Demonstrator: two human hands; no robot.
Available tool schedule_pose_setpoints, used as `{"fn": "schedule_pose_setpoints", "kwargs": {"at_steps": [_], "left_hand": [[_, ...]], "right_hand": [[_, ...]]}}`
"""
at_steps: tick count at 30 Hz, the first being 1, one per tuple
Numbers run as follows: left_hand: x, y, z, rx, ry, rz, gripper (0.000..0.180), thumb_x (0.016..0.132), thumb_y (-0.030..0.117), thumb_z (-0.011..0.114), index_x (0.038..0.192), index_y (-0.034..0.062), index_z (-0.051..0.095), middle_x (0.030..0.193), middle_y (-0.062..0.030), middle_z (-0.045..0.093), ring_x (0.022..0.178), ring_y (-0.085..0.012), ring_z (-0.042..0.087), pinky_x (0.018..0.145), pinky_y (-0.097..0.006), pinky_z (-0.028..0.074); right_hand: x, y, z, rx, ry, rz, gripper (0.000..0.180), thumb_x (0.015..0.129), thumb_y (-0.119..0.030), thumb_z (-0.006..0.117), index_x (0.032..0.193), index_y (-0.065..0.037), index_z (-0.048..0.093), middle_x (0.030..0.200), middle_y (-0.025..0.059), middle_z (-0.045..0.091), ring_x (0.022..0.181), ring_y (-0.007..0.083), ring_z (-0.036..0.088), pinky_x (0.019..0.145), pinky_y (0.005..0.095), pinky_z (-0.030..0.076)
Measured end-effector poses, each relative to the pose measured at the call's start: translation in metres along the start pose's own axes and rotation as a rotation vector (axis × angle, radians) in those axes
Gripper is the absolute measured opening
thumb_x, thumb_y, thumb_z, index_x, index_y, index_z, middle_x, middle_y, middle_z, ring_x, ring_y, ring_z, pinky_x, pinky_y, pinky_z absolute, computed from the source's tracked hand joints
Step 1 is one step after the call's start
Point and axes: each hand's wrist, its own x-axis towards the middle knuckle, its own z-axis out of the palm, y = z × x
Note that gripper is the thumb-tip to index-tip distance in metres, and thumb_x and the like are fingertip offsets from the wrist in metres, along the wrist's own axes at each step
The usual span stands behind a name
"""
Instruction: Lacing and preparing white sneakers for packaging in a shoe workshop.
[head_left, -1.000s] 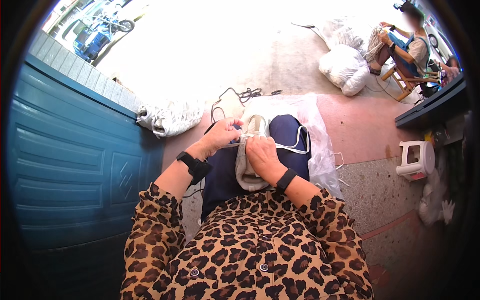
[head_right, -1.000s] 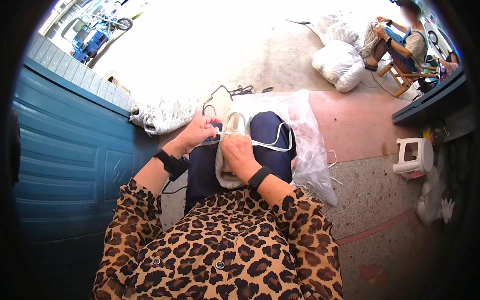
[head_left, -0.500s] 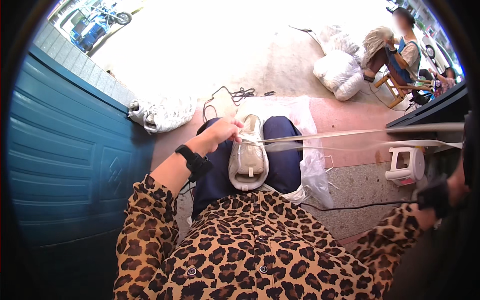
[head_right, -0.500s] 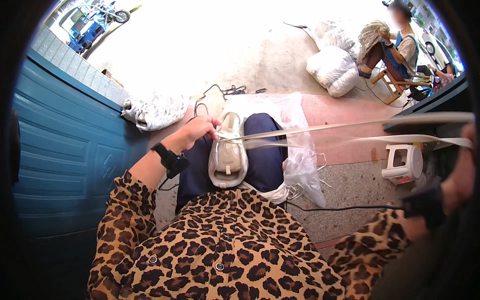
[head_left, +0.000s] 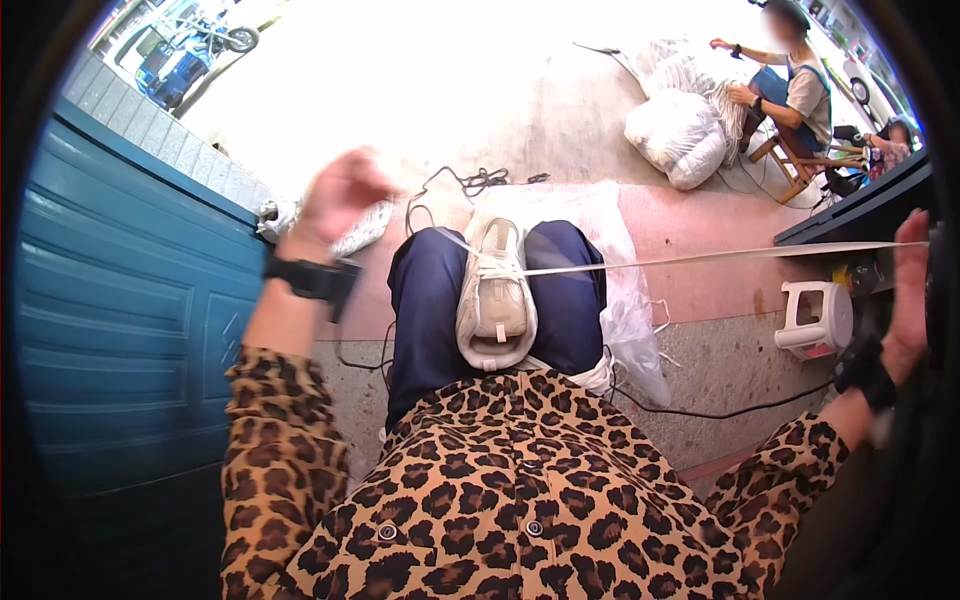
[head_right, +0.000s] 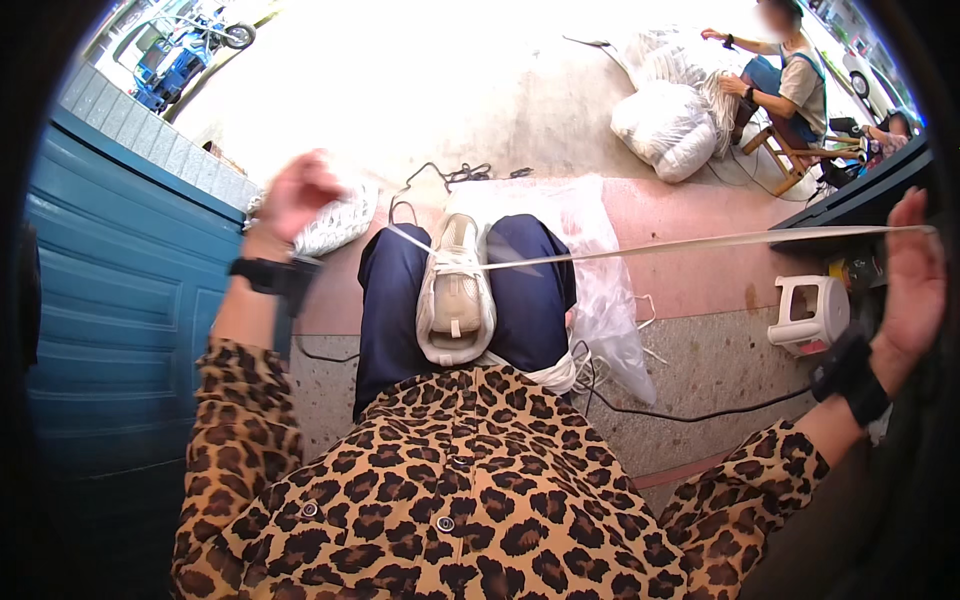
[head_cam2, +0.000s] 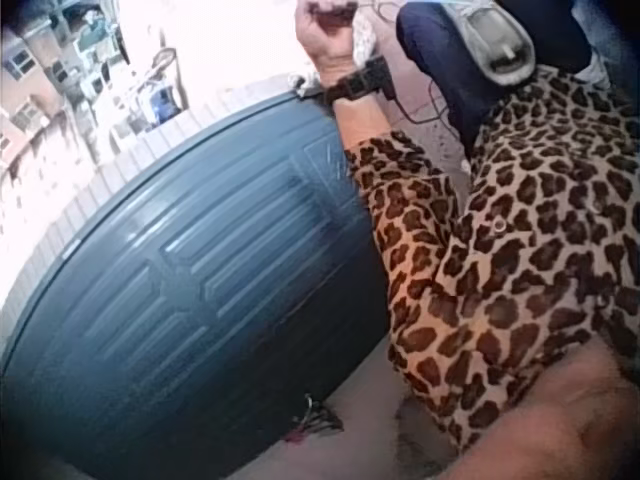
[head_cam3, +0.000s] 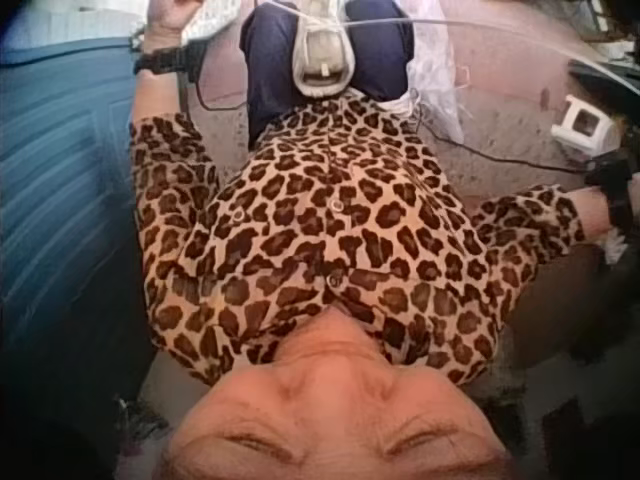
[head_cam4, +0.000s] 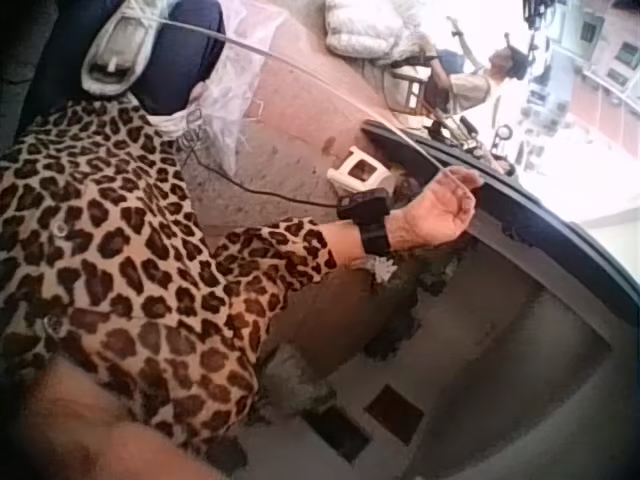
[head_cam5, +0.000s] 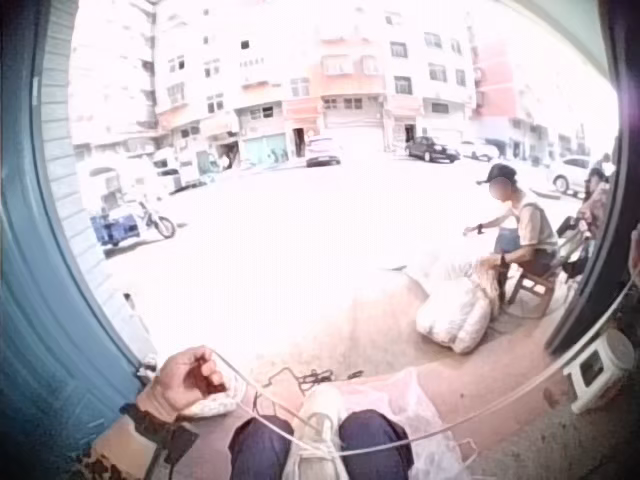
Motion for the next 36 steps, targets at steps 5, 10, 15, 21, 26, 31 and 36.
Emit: {"fn": "schedule_pose_setpoints", "kwargs": {"at_steps": [5,10,15,21,26,31,36], "left_hand": [[-0.114,0.158,-0.127,-0.121,0.499,0.46,0.026,0.088,0.009,0.041,0.062,0.0093,0.037,0.051,0.0012,0.033,0.043,-0.0099,0.034,0.046,-0.025,0.031],[-0.122,0.153,-0.136,0.134,0.83,0.331,0.027,0.088,0.01,0.043,0.062,0.0115,0.036,0.052,0.002,0.032,0.043,-0.0097,0.033,0.046,-0.025,0.03],[-0.061,0.022,-0.069,0.278,0.532,-0.16,0.008,0.079,0.008,0.059,0.082,0.0091,0.052,0.061,0.0037,0.047,0.052,-0.0074,0.047,0.048,-0.024,0.037],[-0.034,-0.088,0.016,0.356,0.174,-0.412,0.025,0.09,0.028,0.052,0.089,0.0043,0.057,0.064,0.0038,0.048,0.055,-0.0055,0.044,0.054,-0.021,0.038],[-0.034,-0.118,0.041,0.779,0.104,-0.385,0.022,0.089,0.022,0.052,0.093,0.0021,0.063,0.073,0.0014,0.058,0.061,-0.0032,0.049,0.056,-0.017,0.04],[-0.044,-0.127,0.034,0.858,0.179,-0.384,0.022,0.089,0.018,0.052,0.101,0.0023,0.062,0.064,0.0054,0.05,0.055,-0.0011,0.042,0.05,-0.014,0.034],[-0.053,-0.139,0.025,0.941,0.261,-0.155,0.022,0.088,0.018,0.054,0.096,-0.001,0.063,0.067,0.0064,0.05,0.058,-0.0018,0.039,0.052,-0.018,0.034]], "right_hand": [[-0.015,0.096,-0.115,0.259,0.025,0.393,0.018,0.089,-0.014,0.039,0.08,-0.003,0.048,0.071,0.0037,0.046,0.065,0.0161,0.043,0.066,0.0304,0.038],[-0.083,0.218,-0.038,-0.5,-0.135,0.422,0.014,0.088,-0.018,0.052,0.076,-0.009,0.051,0.065,-0.0022,0.046,0.059,0.0077,0.042,0.056,0.0243,0.038],[-0.163,0.315,0.08,-0.869,-0.8,0.513,0.015,0.084,-0.013,0.052,0.083,-0.005,0.065,0.08,0.0062,0.063,0.069,0.0206,0.058,0.06,0.0315,0.045],[-0.18,0.359,0.112,-1.275,-0.776,-0.114,0.012,0.078,-0.012,0.054,0.073,-0.005,0.062,0.082,0.0076,0.059,0.081,0.0279,0.052,0.069,0.0365,0.041],[-0.184,0.366,0.119,-1.373,-0.728,-0.125,0.011,0.077,-0.009,0.053,0.07,-0.005,0.061,0.09,0.0049,0.056,0.091,0.0248,0.048,0.074,0.0375,0.038],[-0.178,0.369,0.121,-1.396,-0.901,-0.252,0.009,0.072,-0.006,0.052,0.073,-0.007,0.061,0.088,0.0042,0.055,0.09,0.0222,0.048,0.073,0.0351,0.035],[-0.179,0.371,0.124,-1.482,-0.993,-0.443,0.007,0.07,-0.008,0.053,0.073,-0.01,0.059,0.079,0.0022,0.053,0.085,0.02,0.048,0.071,0.0347,0.034]]}}
